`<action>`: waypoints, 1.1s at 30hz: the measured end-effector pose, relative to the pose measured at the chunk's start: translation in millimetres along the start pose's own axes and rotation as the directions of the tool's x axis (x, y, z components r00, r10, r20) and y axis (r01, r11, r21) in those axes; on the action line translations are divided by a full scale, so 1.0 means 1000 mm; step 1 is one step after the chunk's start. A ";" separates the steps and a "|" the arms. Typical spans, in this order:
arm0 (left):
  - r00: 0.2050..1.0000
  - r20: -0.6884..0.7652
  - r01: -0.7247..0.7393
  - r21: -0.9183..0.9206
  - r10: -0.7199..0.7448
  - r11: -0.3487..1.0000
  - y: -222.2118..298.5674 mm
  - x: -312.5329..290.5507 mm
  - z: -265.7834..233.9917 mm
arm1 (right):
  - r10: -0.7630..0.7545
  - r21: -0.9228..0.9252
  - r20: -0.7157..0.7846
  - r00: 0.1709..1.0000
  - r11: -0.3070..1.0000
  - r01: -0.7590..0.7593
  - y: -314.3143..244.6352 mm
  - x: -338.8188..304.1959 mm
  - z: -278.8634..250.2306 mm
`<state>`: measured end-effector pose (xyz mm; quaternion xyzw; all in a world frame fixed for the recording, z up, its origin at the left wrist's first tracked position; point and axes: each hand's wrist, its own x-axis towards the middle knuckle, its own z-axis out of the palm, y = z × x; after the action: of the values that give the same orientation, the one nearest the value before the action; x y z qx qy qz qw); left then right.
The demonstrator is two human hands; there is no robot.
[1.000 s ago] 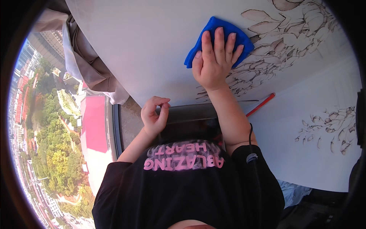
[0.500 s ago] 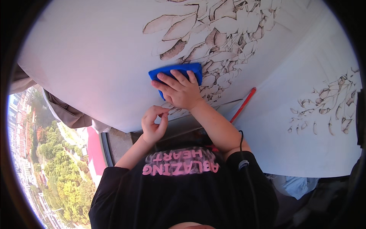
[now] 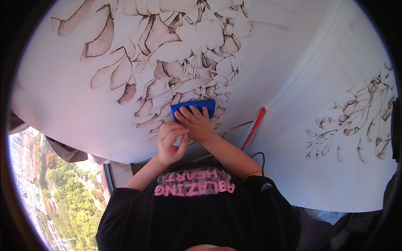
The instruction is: The person wipes a window sill and a wall with a blue cloth, then moves to a round bed to fold and arrange a white duvet. The person handles the duvet repeatedly, smoothing and folding sections of the bedding.
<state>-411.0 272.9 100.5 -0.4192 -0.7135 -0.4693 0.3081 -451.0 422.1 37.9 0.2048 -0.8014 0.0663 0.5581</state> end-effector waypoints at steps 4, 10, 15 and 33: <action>0.999 0.020 -0.035 0.070 0.034 0.997 0.009 0.018 0.022 | -0.030 -0.008 -0.068 0.997 1.000 0.029 0.045 0.066 -0.034; 0.998 0.042 -0.040 0.044 0.038 0.998 0.017 0.026 0.067 | 0.315 -0.025 -0.244 0.917 0.943 -0.331 0.159 0.042 -0.062; 0.996 0.082 -0.043 0.078 0.037 0.996 0.028 0.035 0.095 | 0.479 0.103 -0.180 0.859 0.878 -0.468 0.130 -0.054 -0.032; 0.975 0.211 0.028 0.159 -0.062 0.987 0.045 0.039 0.136 | 0.580 0.138 -0.140 0.802 0.814 -0.564 0.157 -0.080 -0.034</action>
<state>-394.7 420.5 101.0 -0.4260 -0.7865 -0.3709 0.2498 -461.6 596.1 -3.9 -0.0285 -0.7696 0.2852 0.5706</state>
